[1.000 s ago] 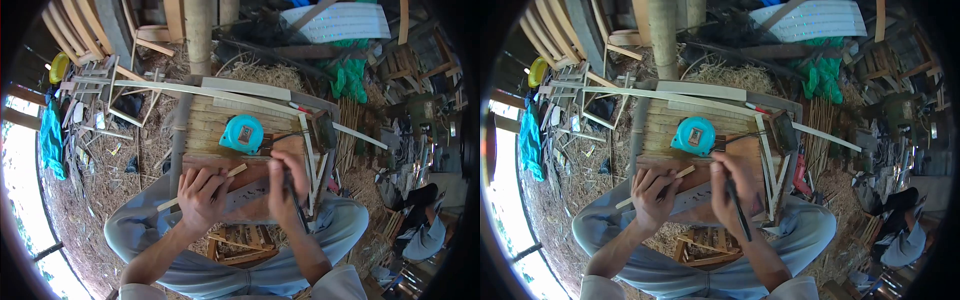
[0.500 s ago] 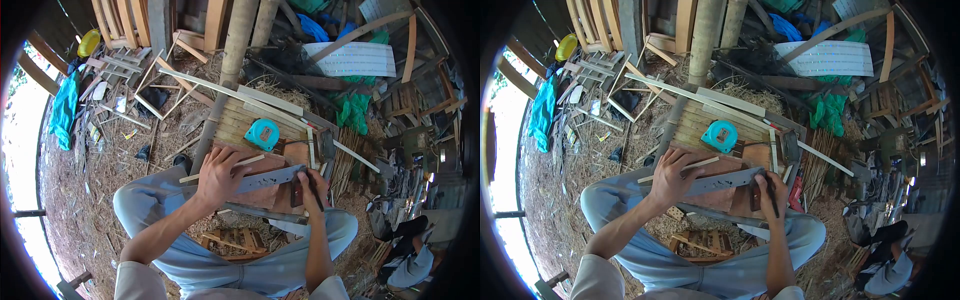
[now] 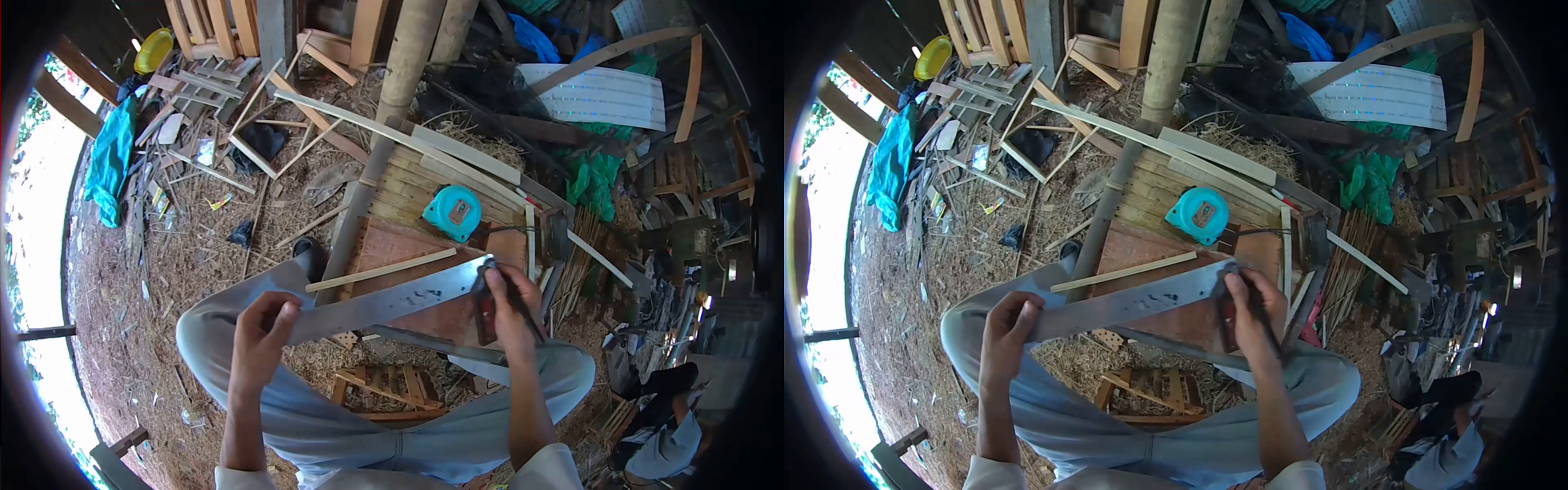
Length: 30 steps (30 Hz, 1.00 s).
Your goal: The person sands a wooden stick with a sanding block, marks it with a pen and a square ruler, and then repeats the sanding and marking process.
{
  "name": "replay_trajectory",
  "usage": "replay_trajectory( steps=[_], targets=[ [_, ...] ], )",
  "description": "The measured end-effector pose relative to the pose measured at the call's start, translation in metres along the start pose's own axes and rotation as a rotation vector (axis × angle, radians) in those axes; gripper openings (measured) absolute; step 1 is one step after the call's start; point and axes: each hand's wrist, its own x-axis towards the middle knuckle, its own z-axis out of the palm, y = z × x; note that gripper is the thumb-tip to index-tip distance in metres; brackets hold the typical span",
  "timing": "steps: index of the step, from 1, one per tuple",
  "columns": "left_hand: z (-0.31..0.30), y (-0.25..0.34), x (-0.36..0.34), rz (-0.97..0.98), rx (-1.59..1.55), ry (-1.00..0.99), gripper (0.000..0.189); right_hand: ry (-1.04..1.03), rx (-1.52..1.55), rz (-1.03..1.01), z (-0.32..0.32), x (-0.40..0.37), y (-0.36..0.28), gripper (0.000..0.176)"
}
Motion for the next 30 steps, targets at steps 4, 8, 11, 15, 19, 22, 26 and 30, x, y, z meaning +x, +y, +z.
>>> replay_trajectory(
  steps=[4,8,11,15,19,22,26,30],
  targets=[
    [-0.001,-0.018,0.010,-0.021,-0.291,0.117,0.018,0.053,0.066,-0.027,0.014,-0.002,-0.005,0.032],
    [0.003,-0.035,0.016,-0.048,-0.749,0.146,0.018,0.083,-0.156,-0.164,0.023,0.004,-0.012,0.033],
    [0.005,-0.036,0.015,-0.097,-0.800,0.128,0.017,0.117,-0.215,-0.255,0.029,0.008,-0.012,0.034],
    [0.012,-0.036,0.015,-0.054,-0.589,0.189,0.018,0.129,-0.296,-0.325,0.029,0.008,-0.015,0.033],
    [0.014,-0.013,0.012,-0.176,-0.428,0.205,0.030,0.122,-0.244,-0.239,0.028,0.010,-0.016,0.032],
    [0.014,-0.017,0.014,-0.169,-0.393,0.231,0.033,0.123,-0.258,-0.275,0.028,0.013,-0.014,0.031],
    [0.015,-0.022,0.014,-0.150,-0.377,0.221,0.030,0.127,-0.309,-0.311,0.029,0.014,-0.015,0.031],
    [0.016,-0.022,0.017,-0.129,-0.400,0.225,0.032,0.133,-0.315,-0.320,0.029,0.015,-0.018,0.031]
  ],
)
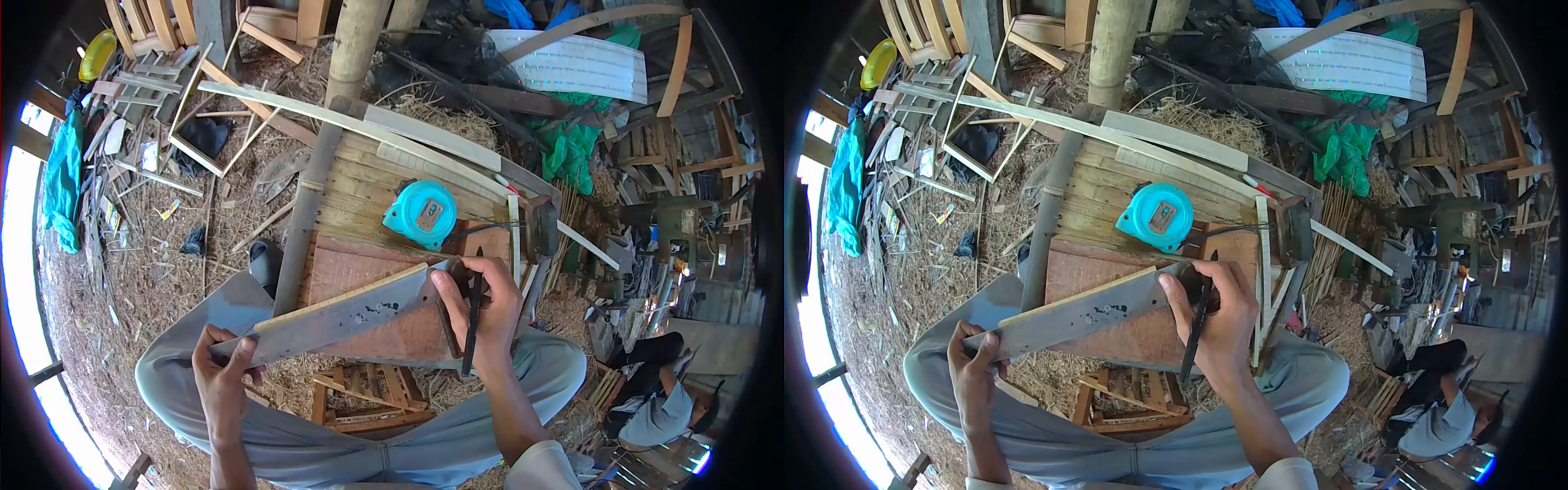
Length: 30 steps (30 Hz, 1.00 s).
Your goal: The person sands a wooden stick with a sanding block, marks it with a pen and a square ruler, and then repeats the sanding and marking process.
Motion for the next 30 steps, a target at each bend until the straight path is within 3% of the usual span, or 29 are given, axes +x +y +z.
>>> replay_trajectory(
  steps=[10,12,13,14,16,18,20,22,25,30],
  targets=[
    [-0.001,-0.002,0.004,-0.058,-0.019,-0.021,0.028,0.033,-0.131,-0.042,0.001,-0.004,-0.003,0.032],
    [0.001,-0.007,0.003,0.191,0.298,0.068,0.028,0.064,-0.097,-0.037,0.002,-0.002,-0.003,0.031],
    [0.000,-0.010,0.000,0.379,0.568,0.198,0.039,0.062,-0.112,-0.102,0.003,-0.001,0.000,0.030],
    [0.006,-0.001,-0.005,0.388,0.568,0.203,0.039,0.061,-0.127,-0.165,0.004,0.001,0.002,0.030],
    [0.028,0.019,-0.016,1.031,1.150,0.182,0.046,0.046,-0.085,-0.240,0.002,0.004,0.004,0.028],
    [0.054,0.020,-0.019,1.016,0.981,-0.178,0.049,-0.123,-0.041,-0.264,-0.002,0.011,0.005,0.029],
    [0.067,0.009,-0.003,1.079,1.004,-0.230,0.049,-0.165,-0.071,-0.333,-0.006,0.020,0.003,0.026],
    [0.073,0.006,0.005,1.148,1.022,-0.307,0.050,-0.366,-0.024,-0.263,-0.012,0.027,0.001,0.022],
    [0.075,0.008,0.012,1.081,0.974,-0.322,0.045,-0.389,-0.092,-0.412,-0.012,0.036,0.007,0.019],
    [0.065,0.002,0.029,1.203,0.994,-0.477,0.042,-0.456,-0.057,-0.321,-0.015,0.036,0.006,0.015]
  ],
)
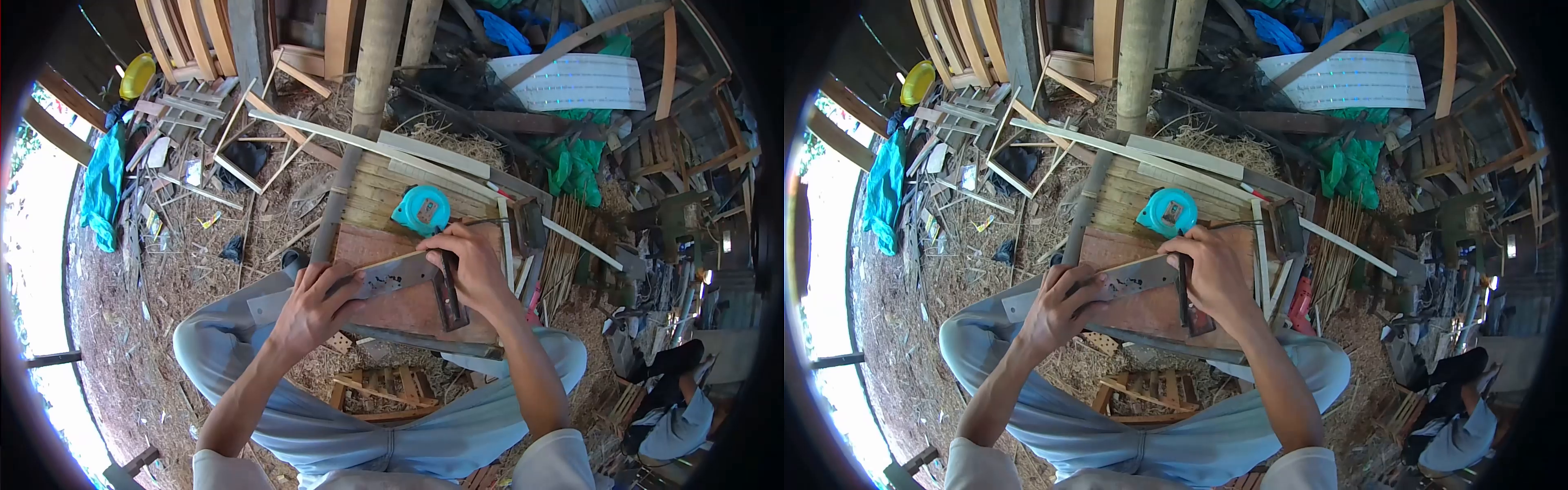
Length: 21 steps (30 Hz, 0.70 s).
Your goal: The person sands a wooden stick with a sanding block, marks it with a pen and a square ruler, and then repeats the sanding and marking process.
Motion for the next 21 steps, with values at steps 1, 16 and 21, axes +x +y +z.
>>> replay_trajectory(
  steps=[1,16,21],
  targets=[
    [-0.001,-0.002,0.003,0.002,-0.002,-0.002,0.042,0.024,0.017,0.006,0.000,-0.002,0.000,0.014],
    [-0.033,0.005,0.058,0.069,-0.134,-0.103,0.040,0.136,0.318,0.255,-0.011,-0.064,0.007,0.010],
    [-0.052,0.020,0.080,-0.023,-0.061,-0.115,0.029,0.095,0.395,0.180,-0.007,-0.068,0.011,0.010]
  ],
)
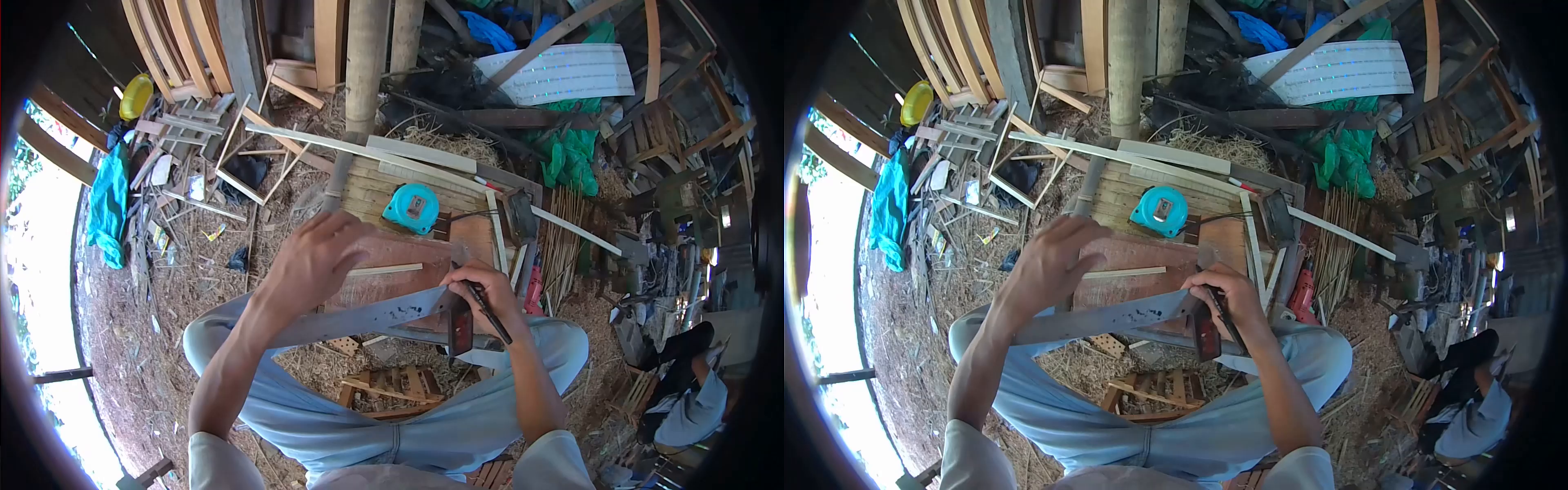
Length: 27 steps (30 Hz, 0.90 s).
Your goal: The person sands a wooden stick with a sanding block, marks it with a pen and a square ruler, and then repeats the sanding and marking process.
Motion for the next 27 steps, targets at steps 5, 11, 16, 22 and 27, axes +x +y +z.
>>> replay_trajectory(
  steps=[5,11,16,22,27],
  targets=[
    [0.032,-0.013,-0.004,0.166,0.127,-0.164,0.031,-0.064,0.068,-0.062,0.003,-0.005,0.008,0.009],
    [0.049,0.000,0.014,0.133,0.053,-0.122,0.027,-0.009,0.042,0.011,-0.007,-0.010,0.011,0.010],
    [0.048,0.002,0.021,0.121,-0.047,-0.148,0.027,0.027,0.056,0.092,-0.006,-0.011,0.008,0.011],
    [0.006,-0.010,-0.023,-0.144,0.069,0.248,0.032,0.058,-0.010,0.116,0.005,-0.006,-0.001,0.013],
    [-0.003,-0.057,-0.085,-0.816,-0.219,0.229,0.047,0.112,0.091,0.057,0.020,-0.003,0.002,0.013]
  ],
)
